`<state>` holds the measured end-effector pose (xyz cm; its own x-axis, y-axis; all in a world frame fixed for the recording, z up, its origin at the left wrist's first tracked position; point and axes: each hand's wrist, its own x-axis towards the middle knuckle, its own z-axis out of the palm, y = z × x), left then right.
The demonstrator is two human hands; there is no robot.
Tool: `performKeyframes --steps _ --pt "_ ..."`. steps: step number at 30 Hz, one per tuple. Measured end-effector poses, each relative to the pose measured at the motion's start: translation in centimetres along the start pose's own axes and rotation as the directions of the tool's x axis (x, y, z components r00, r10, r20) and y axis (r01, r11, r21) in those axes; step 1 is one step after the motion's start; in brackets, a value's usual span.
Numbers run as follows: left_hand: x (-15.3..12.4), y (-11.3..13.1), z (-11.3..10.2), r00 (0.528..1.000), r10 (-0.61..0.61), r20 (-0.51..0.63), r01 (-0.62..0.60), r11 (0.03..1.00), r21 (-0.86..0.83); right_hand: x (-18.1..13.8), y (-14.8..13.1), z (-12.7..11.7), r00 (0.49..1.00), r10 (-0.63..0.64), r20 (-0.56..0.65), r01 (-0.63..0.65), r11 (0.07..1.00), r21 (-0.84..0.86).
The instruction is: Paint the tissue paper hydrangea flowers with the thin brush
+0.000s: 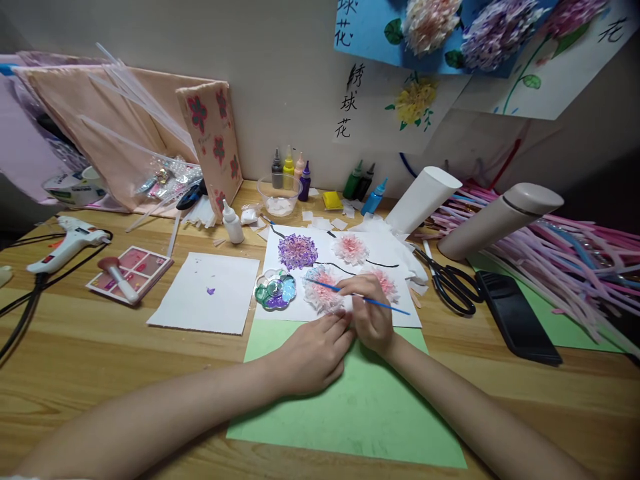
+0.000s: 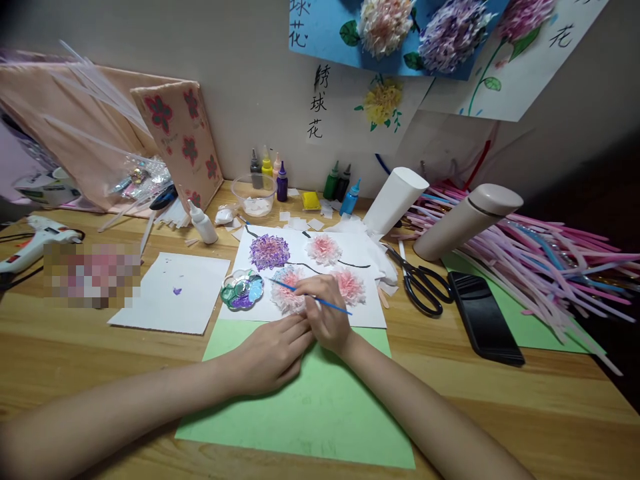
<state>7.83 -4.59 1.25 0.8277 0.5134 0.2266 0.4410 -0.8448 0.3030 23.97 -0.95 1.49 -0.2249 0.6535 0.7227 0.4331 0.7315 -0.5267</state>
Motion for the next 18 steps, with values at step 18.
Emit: performKeyframes --steps 18 --pt "-0.3 -0.1 0.1 1.000 0.002 0.000 -0.002 1.000 0.007 0.0 0.4 -0.1 0.988 0.052 -0.146 -0.064 0.995 -0.080"
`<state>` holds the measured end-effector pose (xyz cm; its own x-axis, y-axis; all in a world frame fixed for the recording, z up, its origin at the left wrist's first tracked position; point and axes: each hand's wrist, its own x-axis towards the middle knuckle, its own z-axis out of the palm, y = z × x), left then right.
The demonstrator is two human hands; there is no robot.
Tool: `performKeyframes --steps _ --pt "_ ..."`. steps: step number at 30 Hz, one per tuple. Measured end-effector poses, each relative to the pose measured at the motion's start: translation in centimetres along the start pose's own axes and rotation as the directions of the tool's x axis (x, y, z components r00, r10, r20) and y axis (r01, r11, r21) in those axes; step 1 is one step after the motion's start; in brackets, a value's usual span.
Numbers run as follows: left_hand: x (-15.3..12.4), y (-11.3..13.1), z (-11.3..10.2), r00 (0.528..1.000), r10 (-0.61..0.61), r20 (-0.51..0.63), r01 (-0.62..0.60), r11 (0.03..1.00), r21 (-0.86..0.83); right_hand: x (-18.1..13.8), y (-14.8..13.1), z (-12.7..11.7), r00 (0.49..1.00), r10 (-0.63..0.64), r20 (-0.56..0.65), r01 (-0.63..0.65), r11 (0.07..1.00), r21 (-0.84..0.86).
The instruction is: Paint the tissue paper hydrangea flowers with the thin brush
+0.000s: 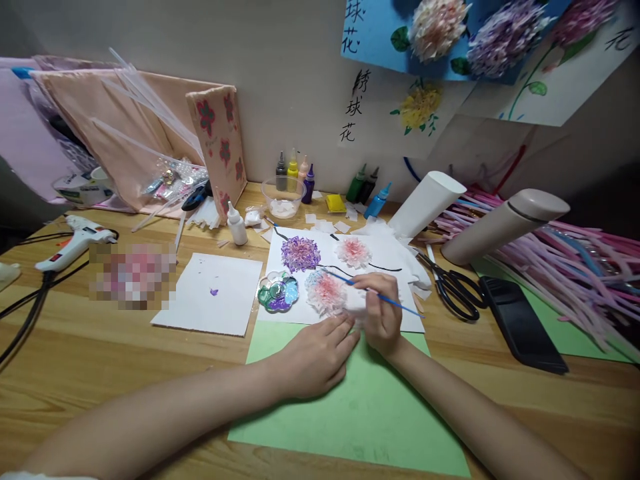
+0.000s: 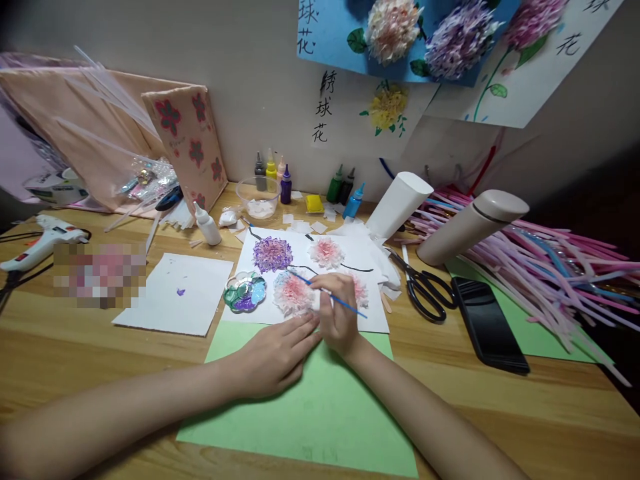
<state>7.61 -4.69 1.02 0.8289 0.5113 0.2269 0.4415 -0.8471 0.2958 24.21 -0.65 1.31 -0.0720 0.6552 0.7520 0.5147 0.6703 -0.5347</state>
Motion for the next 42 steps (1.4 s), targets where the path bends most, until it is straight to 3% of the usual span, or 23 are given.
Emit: performKeyframes --steps 2,4,12,22,29,38,42 --pt "-0.1 0.0 0.1 1.000 -0.008 0.018 0.008 1.000 0.013 0.2 0.7 -0.1 0.989 0.080 -0.124 -0.084 0.996 -0.029" --pt "-0.2 0.0 0.1 0.999 -0.015 0.034 0.015 1.000 0.014 0.5 1.1 -0.1 0.977 0.123 -0.174 -0.134 0.990 -0.049" --pt "0.0 -0.1 0.0 0.999 -0.019 0.043 0.019 1.000 -0.003 0.5 1.2 0.1 0.993 0.106 -0.046 -0.110 0.989 -0.095" --pt "-0.1 -0.1 -0.1 0.999 -0.019 0.026 0.019 1.000 -0.006 0.7 1.3 0.2 0.987 0.158 0.003 -0.157 0.984 -0.080" --pt "0.0 0.0 -0.2 0.999 -0.023 0.043 0.023 1.000 0.004 0.8 1.5 0.3 0.980 0.196 -0.025 -0.198 0.975 -0.101" --pt "-0.2 0.0 -0.1 0.999 -0.019 0.050 0.018 1.000 0.005 1.6 0.7 -0.7 0.981 0.147 -0.130 -0.161 0.981 -0.111" --pt "-0.3 0.0 0.0 0.999 0.003 0.052 -0.005 1.000 0.026 3.5 0.3 -1.4 0.996 0.070 -0.057 -0.076 0.991 -0.112"
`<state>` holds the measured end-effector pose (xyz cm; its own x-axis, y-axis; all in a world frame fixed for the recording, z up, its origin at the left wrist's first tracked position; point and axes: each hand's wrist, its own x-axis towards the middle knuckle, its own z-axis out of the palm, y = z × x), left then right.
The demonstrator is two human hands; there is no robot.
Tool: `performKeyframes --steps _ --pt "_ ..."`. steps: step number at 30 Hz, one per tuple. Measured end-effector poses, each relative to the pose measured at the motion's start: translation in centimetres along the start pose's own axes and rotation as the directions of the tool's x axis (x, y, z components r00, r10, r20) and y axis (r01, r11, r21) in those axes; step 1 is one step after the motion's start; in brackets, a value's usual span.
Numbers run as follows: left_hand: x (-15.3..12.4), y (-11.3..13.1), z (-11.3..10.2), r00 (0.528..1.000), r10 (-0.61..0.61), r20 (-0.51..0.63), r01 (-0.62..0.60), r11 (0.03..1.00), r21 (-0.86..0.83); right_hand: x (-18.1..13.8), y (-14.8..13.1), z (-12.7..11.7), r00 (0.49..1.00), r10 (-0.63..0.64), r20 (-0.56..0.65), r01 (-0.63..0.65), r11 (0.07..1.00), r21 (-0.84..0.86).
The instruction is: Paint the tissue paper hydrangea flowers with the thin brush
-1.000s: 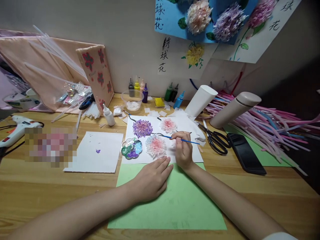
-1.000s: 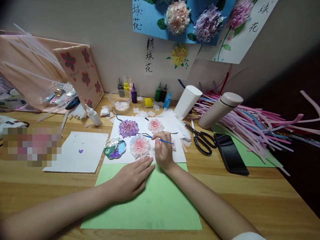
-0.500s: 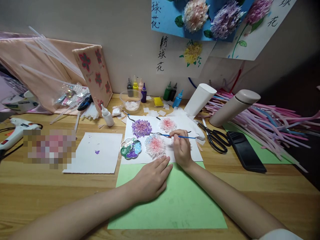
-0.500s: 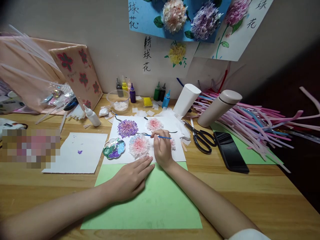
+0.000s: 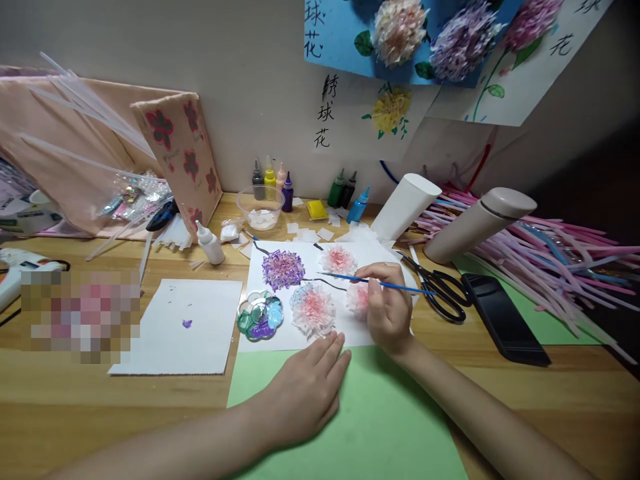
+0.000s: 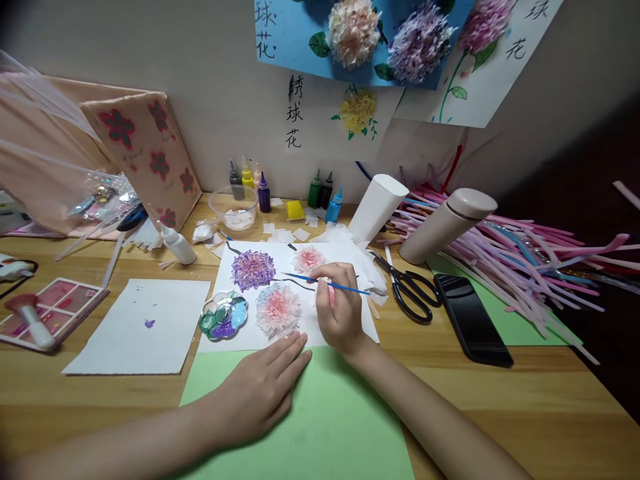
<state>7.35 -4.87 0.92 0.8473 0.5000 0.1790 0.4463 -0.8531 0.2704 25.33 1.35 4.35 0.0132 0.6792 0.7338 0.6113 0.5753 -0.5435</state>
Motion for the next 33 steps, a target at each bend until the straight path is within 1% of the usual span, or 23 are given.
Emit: performKeyframes --steps 3,5,8,11,13,15,19,22,27,33 --pt "-0.1 -0.1 0.1 1.000 0.015 -0.016 -0.014 0.999 0.029 1.1 0.0 0.3 0.993 -0.056 0.108 0.060 0.998 -0.033" --pt "0.0 -0.1 0.2 0.998 0.023 -0.051 -0.020 0.998 0.054 1.2 0.2 0.7 0.987 -0.083 0.140 0.089 0.995 -0.034" --pt "0.3 -0.1 0.7 0.985 0.027 -0.168 -0.012 0.996 0.090 0.8 0.4 1.2 0.983 -0.090 0.163 0.095 0.995 -0.025" --pt "0.5 0.1 1.5 0.954 0.012 -0.300 0.027 0.992 0.124 0.3 0.5 1.2 0.976 -0.103 0.190 0.112 0.993 -0.039" --pt "0.7 0.2 1.9 0.936 -0.005 -0.352 0.059 0.988 0.141 0.2 0.5 1.2 0.975 -0.102 0.198 0.114 0.992 -0.052" --pt "0.8 0.3 2.2 0.929 -0.013 -0.369 0.074 0.986 0.152 0.3 0.5 1.2 0.976 -0.085 0.201 0.099 0.993 -0.060" --pt "1.0 0.3 2.3 0.936 -0.016 -0.351 0.079 0.983 0.164 0.5 0.6 1.4 0.976 -0.046 0.213 0.060 0.996 -0.059" --pt "1.1 0.3 2.3 0.928 -0.029 -0.372 0.093 0.984 0.154 0.4 0.7 1.5 0.974 -0.028 0.226 0.038 0.999 -0.039" --pt "1.2 0.4 2.4 0.921 -0.050 -0.387 0.109 0.985 0.133 0.3 0.7 1.6 0.967 -0.058 0.247 0.070 0.997 -0.038" --pt "1.2 0.5 2.1 0.921 -0.047 -0.386 0.106 0.985 0.134 0.5 0.8 1.4 0.968 -0.044 0.248 0.059 0.997 -0.055"
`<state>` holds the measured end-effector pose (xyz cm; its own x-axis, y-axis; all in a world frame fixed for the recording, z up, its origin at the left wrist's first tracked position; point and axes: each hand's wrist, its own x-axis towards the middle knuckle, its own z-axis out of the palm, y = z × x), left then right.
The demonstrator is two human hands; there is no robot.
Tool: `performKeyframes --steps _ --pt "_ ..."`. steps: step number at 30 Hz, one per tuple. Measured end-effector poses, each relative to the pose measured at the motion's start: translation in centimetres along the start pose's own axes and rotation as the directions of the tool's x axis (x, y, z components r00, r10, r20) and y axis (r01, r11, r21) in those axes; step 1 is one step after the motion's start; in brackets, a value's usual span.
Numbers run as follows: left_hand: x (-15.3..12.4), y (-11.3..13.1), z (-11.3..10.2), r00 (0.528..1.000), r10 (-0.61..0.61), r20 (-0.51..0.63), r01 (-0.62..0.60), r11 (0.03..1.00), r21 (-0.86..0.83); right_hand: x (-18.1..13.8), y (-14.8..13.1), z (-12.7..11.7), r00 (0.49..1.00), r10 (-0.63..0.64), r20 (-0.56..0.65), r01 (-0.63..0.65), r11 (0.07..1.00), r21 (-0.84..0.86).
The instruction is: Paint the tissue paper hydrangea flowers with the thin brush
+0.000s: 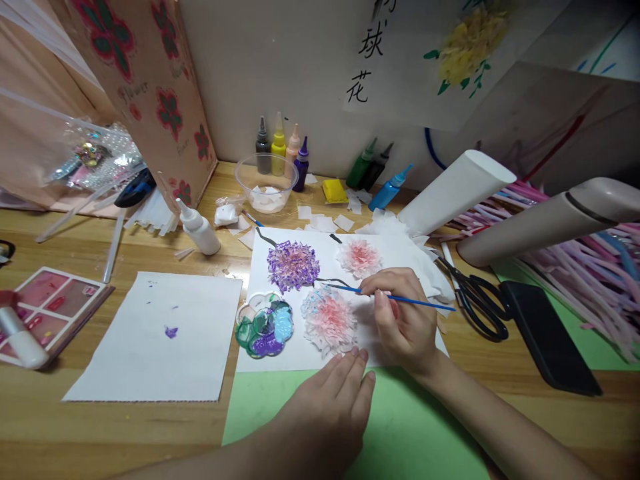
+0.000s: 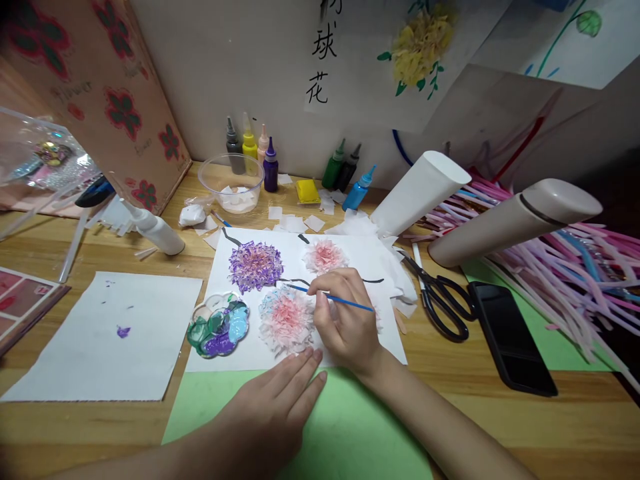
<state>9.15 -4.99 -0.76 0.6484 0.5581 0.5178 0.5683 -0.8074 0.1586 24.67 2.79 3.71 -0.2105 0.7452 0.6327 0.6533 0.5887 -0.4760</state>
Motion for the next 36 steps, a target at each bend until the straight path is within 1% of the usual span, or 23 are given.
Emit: performKeyframes --steps 5,9,15,18,21,24,26,30,31,32,34,36 --pt "-0.2 0.0 0.3 1.000 -0.001 0.000 0.001 1.000 -0.004 0.0 0.1 -0.1 1.000 0.010 -0.014 -0.010 1.000 0.001" --pt "-0.4 0.0 0.5 1.000 0.003 0.025 -0.003 1.000 0.003 0.1 0.2 -0.5 0.999 0.019 -0.039 -0.020 0.999 -0.025" --pt "-0.4 -0.1 0.3 0.999 0.020 0.040 -0.020 1.000 0.007 0.5 0.2 -0.8 0.995 0.029 -0.091 -0.030 1.000 -0.007" --pt "-0.4 -0.1 0.1 0.999 0.021 0.040 -0.021 1.000 0.009 0.5 0.3 -0.7 0.995 0.076 -0.062 -0.075 0.997 0.019" --pt "-0.4 -0.1 0.0 0.997 0.036 0.075 -0.037 0.999 0.016 0.4 0.3 -0.6 0.991 0.130 -0.018 -0.129 0.990 0.054" --pt "-0.3 -0.2 -0.1 0.996 0.040 0.074 -0.040 0.999 0.009 0.4 0.4 -0.7 0.988 0.154 -0.017 -0.152 0.985 0.079" --pt "-0.3 -0.2 -0.2 0.998 0.035 0.061 -0.035 0.999 0.002 0.4 0.4 -0.8 0.985 0.165 -0.043 -0.160 0.982 0.101" --pt "-0.3 -0.3 -0.4 0.996 0.044 0.073 -0.044 0.999 -0.007 0.4 -0.2 -0.9 0.971 0.179 -0.162 -0.149 0.972 0.182" --pt "-0.3 -0.2 -0.5 0.996 0.048 0.079 -0.048 0.999 -0.007 0.4 -0.5 -0.9 0.971 0.179 -0.159 -0.143 0.966 0.214" --pt "-0.4 -0.2 -0.5 0.995 0.051 0.085 -0.051 0.999 -0.007 0.3 -0.9 -1.0 0.978 0.171 -0.120 -0.138 0.960 0.245" --pt "-0.4 -0.2 -0.6 0.994 0.054 0.098 -0.053 0.999 -0.012 0.3 -1.7 -1.0 0.992 0.123 0.042 -0.130 0.951 0.282" --pt "-0.2 -0.1 -0.6 0.993 0.050 0.105 -0.047 0.998 -0.030 0.2 -2.6 -1.0 0.977 0.043 0.209 -0.102 0.954 0.281"
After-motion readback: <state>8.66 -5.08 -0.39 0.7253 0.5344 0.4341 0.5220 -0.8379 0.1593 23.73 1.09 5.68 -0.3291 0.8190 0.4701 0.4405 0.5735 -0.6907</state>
